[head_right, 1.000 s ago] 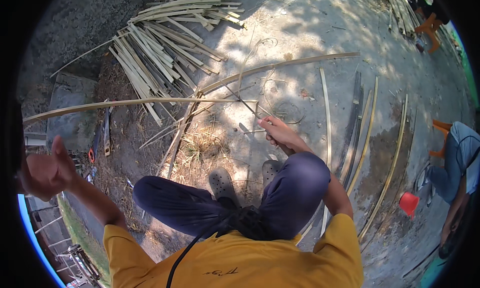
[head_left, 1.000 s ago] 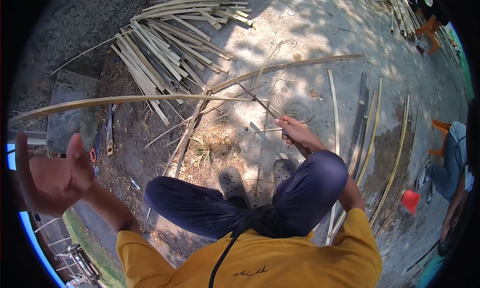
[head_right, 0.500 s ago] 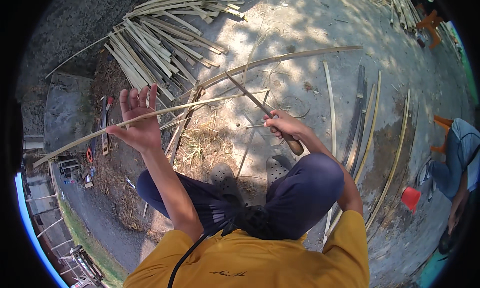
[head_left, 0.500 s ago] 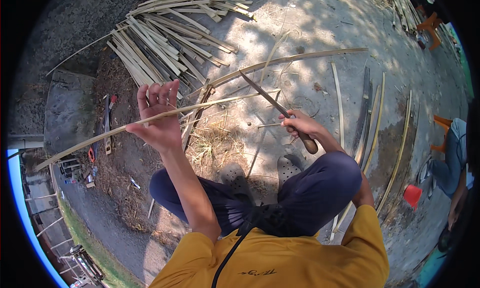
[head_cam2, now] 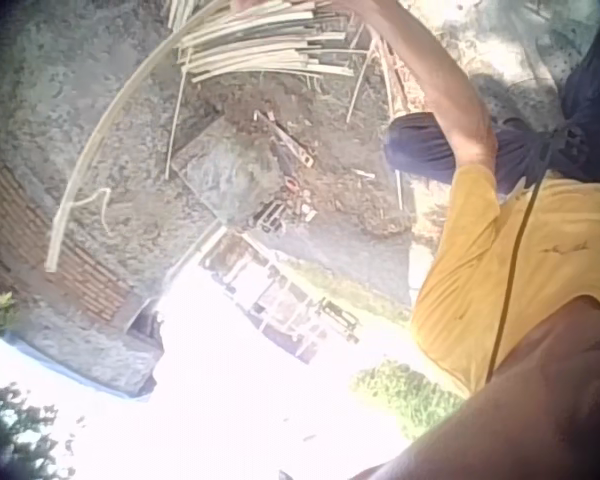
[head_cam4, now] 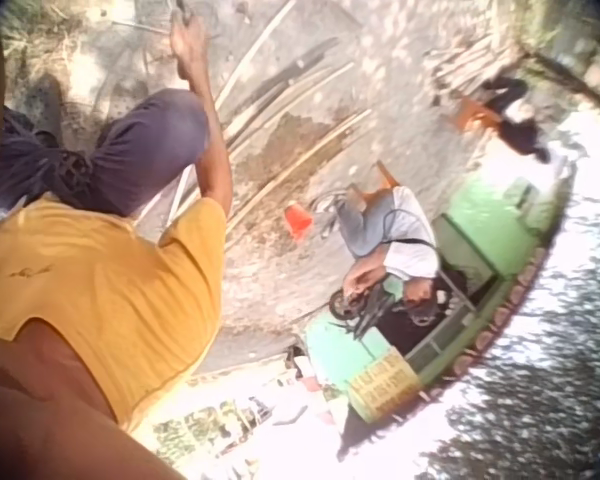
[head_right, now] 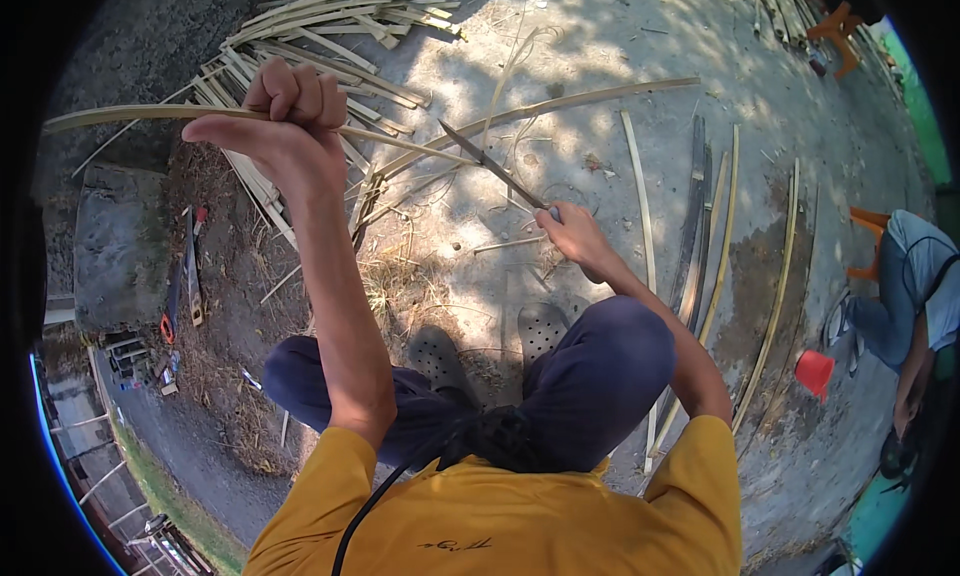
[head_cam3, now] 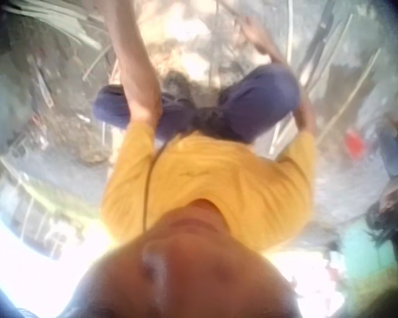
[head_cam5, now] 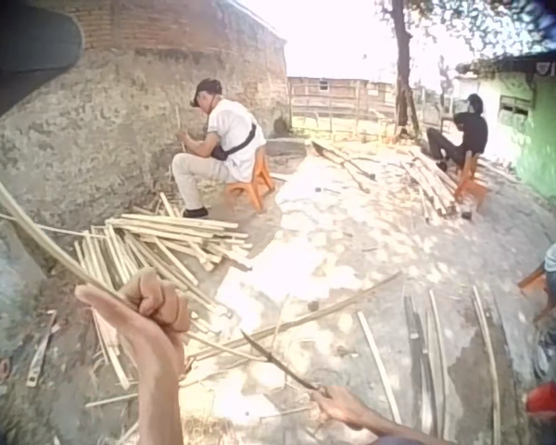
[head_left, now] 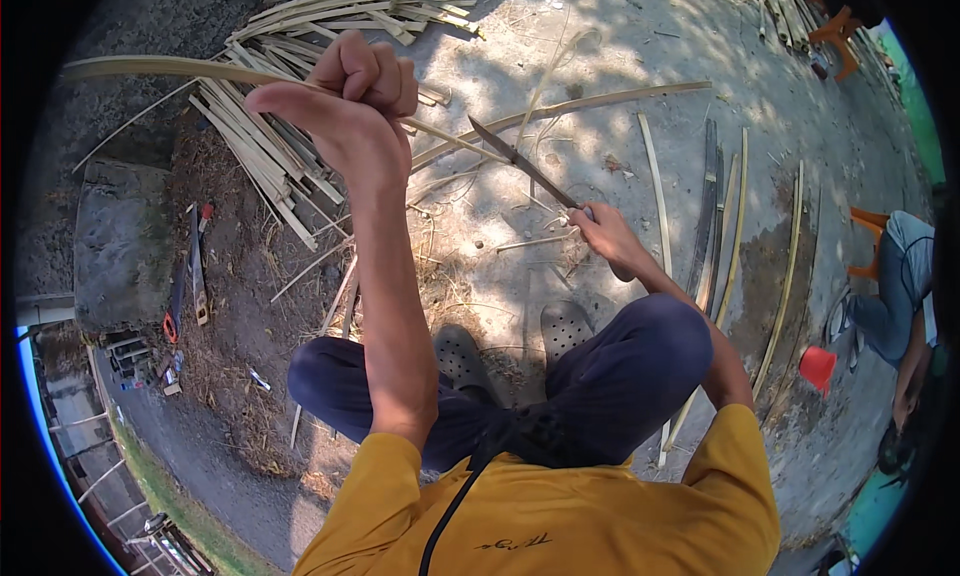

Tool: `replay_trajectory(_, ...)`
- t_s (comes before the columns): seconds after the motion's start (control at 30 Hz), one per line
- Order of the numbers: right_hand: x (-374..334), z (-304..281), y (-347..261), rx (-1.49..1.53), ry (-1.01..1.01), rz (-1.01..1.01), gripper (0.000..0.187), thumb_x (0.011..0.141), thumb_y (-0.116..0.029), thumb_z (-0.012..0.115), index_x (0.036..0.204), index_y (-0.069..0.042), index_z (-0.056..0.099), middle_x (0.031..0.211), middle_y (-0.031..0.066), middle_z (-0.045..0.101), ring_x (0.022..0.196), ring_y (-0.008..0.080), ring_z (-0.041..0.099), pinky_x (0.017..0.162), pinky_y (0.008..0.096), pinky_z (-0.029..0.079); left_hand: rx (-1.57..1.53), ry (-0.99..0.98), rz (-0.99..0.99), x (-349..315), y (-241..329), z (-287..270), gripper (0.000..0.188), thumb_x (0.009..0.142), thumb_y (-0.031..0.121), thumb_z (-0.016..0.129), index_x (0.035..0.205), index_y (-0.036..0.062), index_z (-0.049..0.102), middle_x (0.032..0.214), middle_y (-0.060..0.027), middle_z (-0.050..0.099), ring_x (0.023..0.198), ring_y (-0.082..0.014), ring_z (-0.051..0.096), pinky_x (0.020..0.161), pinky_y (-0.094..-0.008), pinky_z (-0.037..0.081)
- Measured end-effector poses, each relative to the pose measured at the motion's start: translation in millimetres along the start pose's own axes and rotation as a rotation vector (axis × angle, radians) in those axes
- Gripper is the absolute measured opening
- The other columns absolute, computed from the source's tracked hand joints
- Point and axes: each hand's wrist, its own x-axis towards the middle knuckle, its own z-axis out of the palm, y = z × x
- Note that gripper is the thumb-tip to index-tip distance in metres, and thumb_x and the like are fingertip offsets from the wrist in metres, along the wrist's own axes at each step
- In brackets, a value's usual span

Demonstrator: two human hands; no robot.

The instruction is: The person trims a long bamboo strip by pulling it against the blade of a machete held in their hand, removing shavings to thin the material. They repeat the action several times to reach a desired thickness and pick up a new strip from the ground to continue.

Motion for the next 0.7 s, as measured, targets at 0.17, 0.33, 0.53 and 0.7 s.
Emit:
replay_trajectory(0.17, -9.1, -15.2, -39.3, -0.109, 0.001, -0.180, 0.056, 0.103, -0.046, 0.056, 0.092, 0.008, 0.062, 0.067, 0.0150, 0.061, 0.065, 0.0269, 0.062, 0.068, 0.0465, 0.049, -0.075, -0.133, -0.090, 13.8, -5.7, 9.2, 0.087, 0.076, 0.102, 0.020, 0.068, 0.0155, 0.018, 0.056, 0.0039, 0.013, 0.051, -0.0100, 0.007, 0.048, -0.0339, 0.004)
replay_trajectory(0.33, -5.7, -17.5, -58.9, -0.045, -0.078, -0.214, 0.052, 0.103, -0.043, 0.057, 0.096, 0.008, 0.061, 0.066, 0.0178, 0.062, 0.058, 0.0305, 0.062, 0.065, 0.0477, 0.050, -0.065, -0.061, -0.054, 13.2, -5.2, 20.0, 0.086, 0.078, 0.101, 0.019, 0.068, 0.0157, 0.017, 0.055, 0.0039, 0.013, 0.051, -0.0102, 0.006, 0.048, -0.0342, 0.004)
replay_trajectory(0.53, 21.8, 22.6, -0.3, -0.112, 0.047, -0.259, 0.048, 0.100, -0.039, 0.058, 0.100, 0.009, 0.062, 0.064, 0.0189, 0.062, 0.052, 0.0301, 0.058, 0.060, 0.0446, 0.048, -0.032, -0.005, -0.030, 6.9, -10.2, 16.9, 0.083, 0.083, 0.098, 0.019, 0.068, 0.0160, 0.016, 0.056, 0.0039, 0.012, 0.052, -0.0104, 0.006, 0.048, -0.0347, 0.004)
replay_trajectory(0.7, 15.4, 22.4, -35.4, -0.051, 0.062, -0.284, 0.046, 0.099, -0.037, 0.059, 0.100, 0.009, 0.063, 0.060, 0.0199, 0.059, 0.053, 0.0301, 0.059, 0.058, 0.0447, 0.048, 0.023, 0.024, 0.016, 10.6, 0.7, 6.1, 0.084, 0.082, 0.098, 0.015, 0.066, 0.0155, 0.016, 0.055, 0.0036, 0.012, 0.052, -0.0111, 0.005, 0.049, -0.0347, 0.003)
